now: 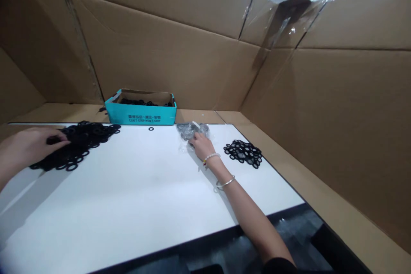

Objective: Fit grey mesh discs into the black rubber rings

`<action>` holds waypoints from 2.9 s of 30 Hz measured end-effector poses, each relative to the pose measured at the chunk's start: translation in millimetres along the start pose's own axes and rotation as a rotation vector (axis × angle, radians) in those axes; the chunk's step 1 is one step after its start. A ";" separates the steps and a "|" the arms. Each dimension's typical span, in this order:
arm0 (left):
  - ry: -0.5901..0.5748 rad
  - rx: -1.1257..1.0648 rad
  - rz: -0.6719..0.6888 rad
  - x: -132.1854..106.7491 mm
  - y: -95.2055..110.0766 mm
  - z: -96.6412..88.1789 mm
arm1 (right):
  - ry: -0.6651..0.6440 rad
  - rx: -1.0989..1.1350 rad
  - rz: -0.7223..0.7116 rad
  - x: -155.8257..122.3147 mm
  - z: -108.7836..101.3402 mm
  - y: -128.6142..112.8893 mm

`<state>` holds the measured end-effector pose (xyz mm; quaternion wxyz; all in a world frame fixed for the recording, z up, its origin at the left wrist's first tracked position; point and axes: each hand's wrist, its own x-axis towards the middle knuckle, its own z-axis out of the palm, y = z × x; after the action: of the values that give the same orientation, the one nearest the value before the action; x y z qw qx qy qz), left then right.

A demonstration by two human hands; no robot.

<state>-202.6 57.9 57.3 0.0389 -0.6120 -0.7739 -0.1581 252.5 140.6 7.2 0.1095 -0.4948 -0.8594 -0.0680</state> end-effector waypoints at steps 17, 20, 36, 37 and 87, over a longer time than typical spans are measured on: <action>-0.181 -0.867 -0.020 -49.4 120.7 16.4 | 0.098 0.827 0.223 -7.7 0.0 -38.2; -0.443 -1.130 -0.125 -73.6 157.1 34.5 | -0.024 1.084 0.211 -17.9 1.4 -71.3; -0.580 -1.350 -0.065 -105.3 183.6 72.7 | -0.323 1.710 0.463 -39.5 -10.0 -102.6; -0.595 -1.351 -0.058 -104.6 182.9 72.3 | -0.341 1.711 0.466 -39.7 -10.7 -102.4; -0.625 -1.249 0.045 -105.8 184.5 67.4 | -0.201 1.201 0.076 -54.2 -26.5 -103.5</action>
<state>9.7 15.8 3.0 -0.5415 -0.5525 -0.5000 -0.3892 192.4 37.5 18.1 0.2903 -0.3810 -0.7352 0.4797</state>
